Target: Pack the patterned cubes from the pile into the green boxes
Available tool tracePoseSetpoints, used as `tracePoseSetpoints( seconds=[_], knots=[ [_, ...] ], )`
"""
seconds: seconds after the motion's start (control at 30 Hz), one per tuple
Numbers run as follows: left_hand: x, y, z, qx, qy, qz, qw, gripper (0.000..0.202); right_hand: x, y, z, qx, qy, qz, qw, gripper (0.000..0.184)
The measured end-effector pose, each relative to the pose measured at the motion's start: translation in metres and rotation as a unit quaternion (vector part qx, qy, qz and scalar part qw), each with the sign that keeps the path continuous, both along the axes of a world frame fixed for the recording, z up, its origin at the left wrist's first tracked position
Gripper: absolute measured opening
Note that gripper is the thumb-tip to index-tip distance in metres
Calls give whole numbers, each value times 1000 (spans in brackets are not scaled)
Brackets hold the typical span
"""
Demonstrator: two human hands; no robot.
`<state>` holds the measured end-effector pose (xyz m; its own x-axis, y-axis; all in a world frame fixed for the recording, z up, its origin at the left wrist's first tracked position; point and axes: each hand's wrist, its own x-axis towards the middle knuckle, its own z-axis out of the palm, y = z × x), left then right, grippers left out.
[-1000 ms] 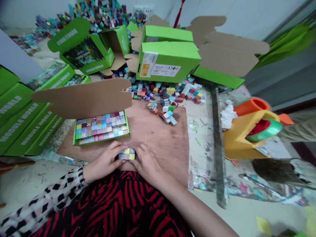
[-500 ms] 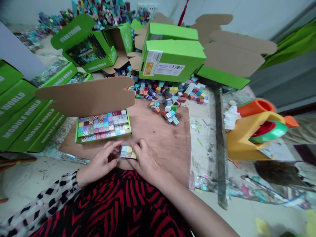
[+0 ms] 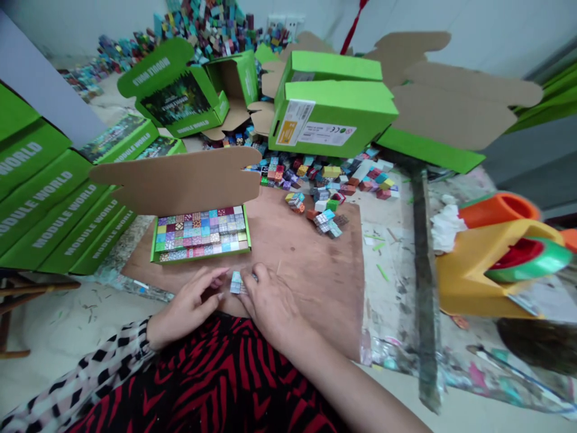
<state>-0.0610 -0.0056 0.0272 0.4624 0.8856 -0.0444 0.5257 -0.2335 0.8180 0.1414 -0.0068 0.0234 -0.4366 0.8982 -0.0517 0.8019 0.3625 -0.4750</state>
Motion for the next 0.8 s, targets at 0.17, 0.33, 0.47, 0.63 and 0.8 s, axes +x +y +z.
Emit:
tracePoseSetpoints(
  seconds=[0.17, 0.33, 0.47, 0.63, 0.8],
  knots=[
    [-5, 0, 4, 27, 4, -7, 1000, 46, -1, 3, 1, -4, -12, -2, 1000, 27],
    [-14, 9, 23, 99, 15, 9, 995, 40, 4, 14, 20, -63, 39, 9, 997, 22],
    [-20, 26, 32, 197, 42, 46, 978, 36, 9, 35, 36, -59, 131, 24, 989, 36],
    [-17, 55, 29, 263, 174, 30, 948, 35, -2, 71, 56, 56, 5, 38, 998, 34],
    [-12, 71, 25, 263, 294, 29, 918, 30, -22, 92, 80, 63, -150, 83, 983, 20]
  ],
)
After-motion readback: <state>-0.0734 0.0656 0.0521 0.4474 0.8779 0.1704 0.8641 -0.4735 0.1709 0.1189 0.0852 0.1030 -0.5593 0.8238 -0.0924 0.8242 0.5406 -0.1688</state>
